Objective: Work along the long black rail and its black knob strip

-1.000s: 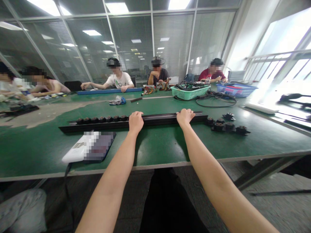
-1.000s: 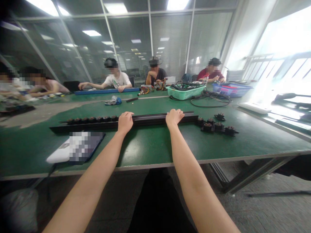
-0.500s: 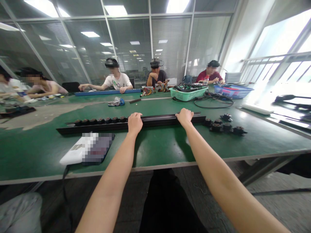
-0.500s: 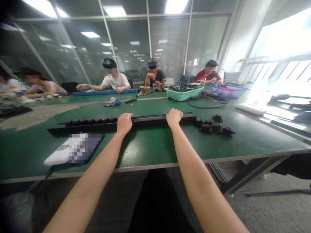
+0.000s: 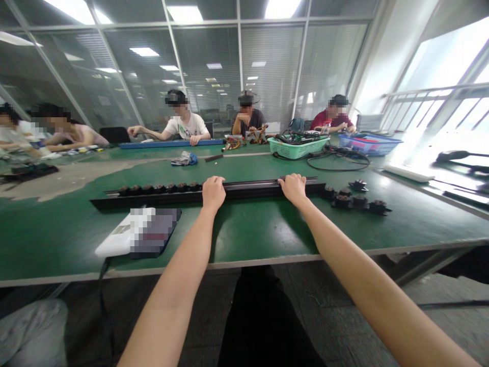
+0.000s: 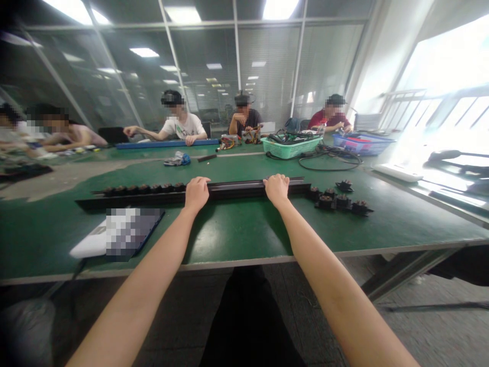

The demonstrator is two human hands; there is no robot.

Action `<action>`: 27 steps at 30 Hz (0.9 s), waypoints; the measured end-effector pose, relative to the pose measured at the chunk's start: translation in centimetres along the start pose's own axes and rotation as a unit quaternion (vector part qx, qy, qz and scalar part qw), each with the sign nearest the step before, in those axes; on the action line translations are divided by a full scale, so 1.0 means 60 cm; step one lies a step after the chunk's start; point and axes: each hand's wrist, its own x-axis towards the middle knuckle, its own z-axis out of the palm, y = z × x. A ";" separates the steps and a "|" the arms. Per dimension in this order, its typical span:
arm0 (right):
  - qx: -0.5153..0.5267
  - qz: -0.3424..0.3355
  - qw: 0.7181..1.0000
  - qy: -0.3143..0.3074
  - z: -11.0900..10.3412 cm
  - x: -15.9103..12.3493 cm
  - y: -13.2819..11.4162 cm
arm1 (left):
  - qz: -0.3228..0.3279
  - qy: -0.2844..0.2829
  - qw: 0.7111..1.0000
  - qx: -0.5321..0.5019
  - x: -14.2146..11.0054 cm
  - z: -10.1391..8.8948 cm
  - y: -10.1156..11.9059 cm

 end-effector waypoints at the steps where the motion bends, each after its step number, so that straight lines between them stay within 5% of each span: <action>1: 0.009 0.002 1.000 0.002 0.003 0.000 0.002 | 0.000 0.000 1.000 0.001 0.000 0.000 0.001; 9: 0.100 0.029 0.994 0.022 0.024 0.013 0.021 | 0.000 0.002 1.000 -0.003 0.001 0.001 0.001; 27: 0.101 0.045 0.994 0.014 0.013 0.015 0.030 | 0.000 0.007 1.000 -0.012 -0.001 0.000 0.004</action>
